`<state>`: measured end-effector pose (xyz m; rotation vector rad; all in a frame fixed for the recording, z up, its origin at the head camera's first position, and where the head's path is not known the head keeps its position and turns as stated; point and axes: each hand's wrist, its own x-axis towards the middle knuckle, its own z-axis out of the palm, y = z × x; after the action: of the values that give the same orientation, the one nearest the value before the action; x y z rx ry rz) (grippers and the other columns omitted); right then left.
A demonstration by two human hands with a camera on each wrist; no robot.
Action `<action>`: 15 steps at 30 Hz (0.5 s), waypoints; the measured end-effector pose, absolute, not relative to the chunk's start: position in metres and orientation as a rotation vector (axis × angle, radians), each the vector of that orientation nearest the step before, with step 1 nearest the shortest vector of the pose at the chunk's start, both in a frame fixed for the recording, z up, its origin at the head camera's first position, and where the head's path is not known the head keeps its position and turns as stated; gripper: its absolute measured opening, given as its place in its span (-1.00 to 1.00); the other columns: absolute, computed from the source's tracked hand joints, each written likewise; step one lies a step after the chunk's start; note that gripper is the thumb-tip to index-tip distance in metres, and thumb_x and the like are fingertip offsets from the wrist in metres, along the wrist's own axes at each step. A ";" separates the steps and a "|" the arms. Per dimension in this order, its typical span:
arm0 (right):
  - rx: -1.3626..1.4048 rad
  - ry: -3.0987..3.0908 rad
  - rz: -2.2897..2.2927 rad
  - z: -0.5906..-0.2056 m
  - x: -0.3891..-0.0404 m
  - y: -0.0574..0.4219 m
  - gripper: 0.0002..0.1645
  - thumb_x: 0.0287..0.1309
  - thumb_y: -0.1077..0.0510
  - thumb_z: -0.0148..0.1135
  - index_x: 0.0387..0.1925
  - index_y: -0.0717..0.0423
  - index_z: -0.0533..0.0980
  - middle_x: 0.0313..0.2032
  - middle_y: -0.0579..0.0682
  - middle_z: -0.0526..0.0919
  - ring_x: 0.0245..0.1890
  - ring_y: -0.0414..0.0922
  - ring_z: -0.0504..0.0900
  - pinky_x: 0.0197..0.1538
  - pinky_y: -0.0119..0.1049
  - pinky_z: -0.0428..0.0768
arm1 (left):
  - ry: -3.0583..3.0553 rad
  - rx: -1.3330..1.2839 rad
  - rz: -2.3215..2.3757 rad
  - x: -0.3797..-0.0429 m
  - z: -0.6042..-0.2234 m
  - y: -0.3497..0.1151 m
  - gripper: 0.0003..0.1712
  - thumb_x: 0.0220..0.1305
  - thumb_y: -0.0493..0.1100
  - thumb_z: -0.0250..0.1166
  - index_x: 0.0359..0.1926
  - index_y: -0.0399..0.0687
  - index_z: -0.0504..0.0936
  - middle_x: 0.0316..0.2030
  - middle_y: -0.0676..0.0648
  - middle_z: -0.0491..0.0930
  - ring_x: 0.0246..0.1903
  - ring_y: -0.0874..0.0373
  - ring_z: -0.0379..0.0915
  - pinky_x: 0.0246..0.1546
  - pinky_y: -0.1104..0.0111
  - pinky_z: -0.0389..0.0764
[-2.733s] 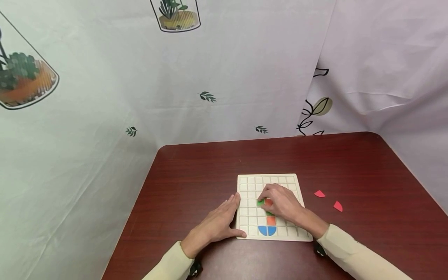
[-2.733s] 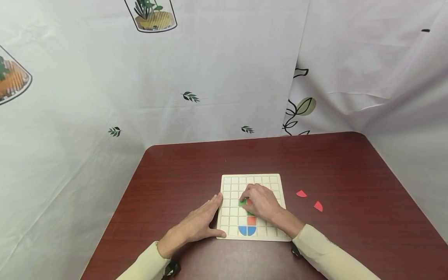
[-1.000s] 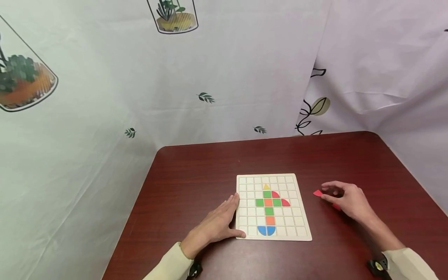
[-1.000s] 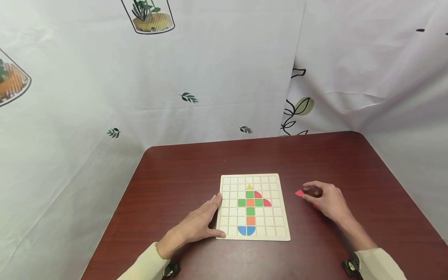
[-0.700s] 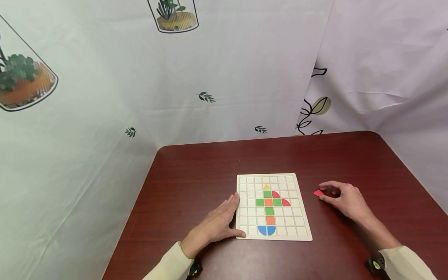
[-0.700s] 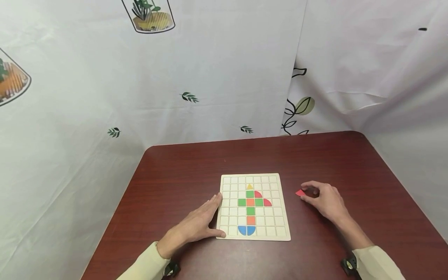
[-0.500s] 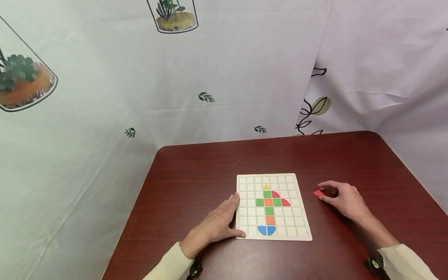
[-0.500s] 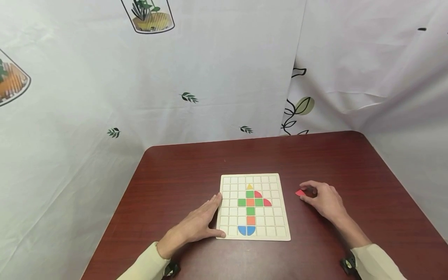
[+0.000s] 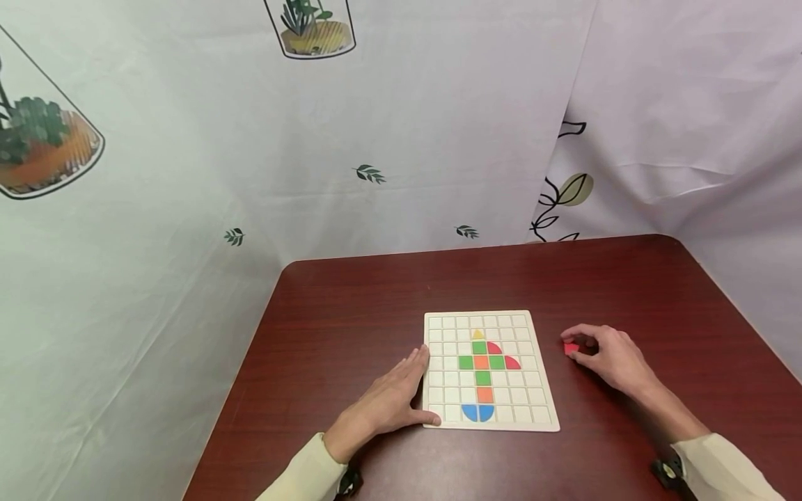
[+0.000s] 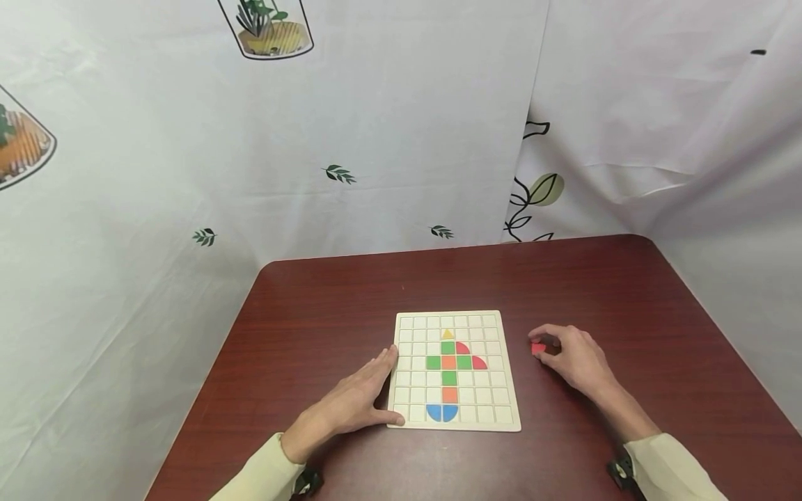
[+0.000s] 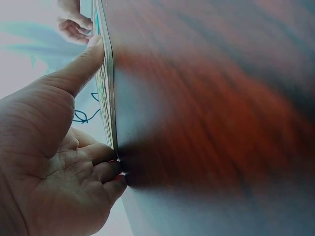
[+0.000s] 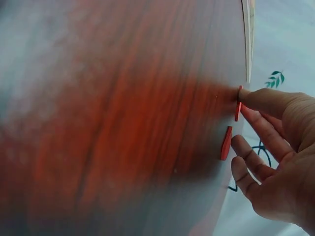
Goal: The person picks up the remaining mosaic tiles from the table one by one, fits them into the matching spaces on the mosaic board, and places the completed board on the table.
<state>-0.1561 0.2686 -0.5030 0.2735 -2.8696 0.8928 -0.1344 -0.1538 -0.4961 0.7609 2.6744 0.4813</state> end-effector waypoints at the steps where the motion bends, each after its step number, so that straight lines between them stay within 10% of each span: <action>1: 0.284 -2.872 0.893 -0.503 -0.156 0.269 -0.64 0.07 0.28 0.60 -0.06 0.02 0.76 -0.30 -0.09 0.72 -0.31 -0.09 0.60 -0.29 -0.17 0.50 | 2.675 0.761 0.480 -0.134 -0.496 -0.154 0.37 0.23 0.32 0.52 0.71 -0.21 -0.08 0.70 -0.13 -0.11 0.66 0.03 -0.15 0.60 0.13 0.11; 15: 0.199 -2.839 0.763 -0.504 -0.154 0.261 -0.50 -0.07 0.03 0.71 -0.13 0.15 0.67 -0.35 -0.09 0.61 -0.38 -0.12 0.51 -0.37 -0.18 0.45 | 2.683 0.774 0.469 -0.135 -0.496 -0.154 0.37 0.23 0.32 0.52 0.71 -0.22 -0.07 0.70 -0.13 -0.10 0.66 0.04 -0.15 0.60 0.14 0.11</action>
<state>-0.1542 0.2610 -0.5045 0.1992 -2.8393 0.7630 -0.1346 -0.1537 -0.4965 0.7740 2.6832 0.4691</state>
